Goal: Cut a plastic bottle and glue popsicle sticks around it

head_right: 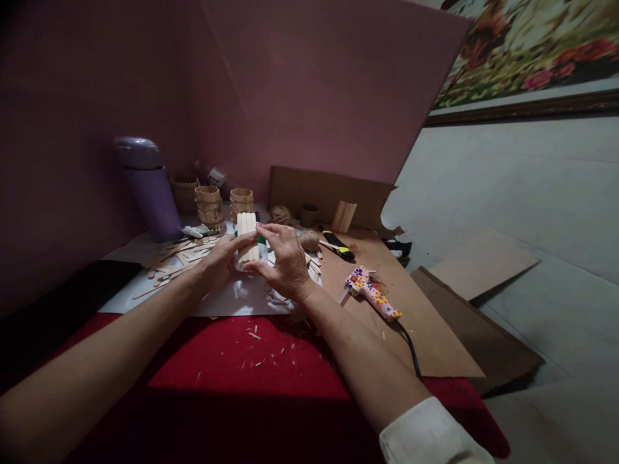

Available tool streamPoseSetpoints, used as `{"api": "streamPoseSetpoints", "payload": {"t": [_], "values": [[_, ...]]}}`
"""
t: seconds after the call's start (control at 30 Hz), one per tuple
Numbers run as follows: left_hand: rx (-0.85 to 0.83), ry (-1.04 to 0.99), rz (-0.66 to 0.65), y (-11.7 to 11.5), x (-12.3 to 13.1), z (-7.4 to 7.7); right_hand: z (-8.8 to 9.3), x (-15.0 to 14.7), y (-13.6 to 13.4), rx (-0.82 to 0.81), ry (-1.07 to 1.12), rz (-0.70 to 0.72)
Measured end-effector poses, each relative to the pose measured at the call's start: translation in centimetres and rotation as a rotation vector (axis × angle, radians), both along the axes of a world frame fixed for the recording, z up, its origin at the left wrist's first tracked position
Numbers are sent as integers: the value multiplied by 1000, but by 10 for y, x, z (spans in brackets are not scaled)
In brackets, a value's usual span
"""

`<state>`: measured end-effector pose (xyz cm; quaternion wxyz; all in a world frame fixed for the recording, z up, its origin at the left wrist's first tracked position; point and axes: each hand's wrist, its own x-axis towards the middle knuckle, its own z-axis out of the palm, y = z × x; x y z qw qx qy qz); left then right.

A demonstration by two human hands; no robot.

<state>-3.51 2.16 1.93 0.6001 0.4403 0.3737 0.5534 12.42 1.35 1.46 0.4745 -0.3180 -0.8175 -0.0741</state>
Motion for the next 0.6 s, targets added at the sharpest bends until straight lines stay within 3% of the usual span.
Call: {"api": "streamPoseSetpoints", "payload": {"t": [0.23,0.33,0.47,0.6], "values": [[32,4,32,4,-2,-1,2,0,1,30,18,39],[13,-17,82,4,-4,2,11,10,8,22,157,61],[-32,-125,89,5,-6,7,17,25,20,-124,484,-67],[-112,-222,3,2,-6,12,12,19,15,-237,411,-22]]}}
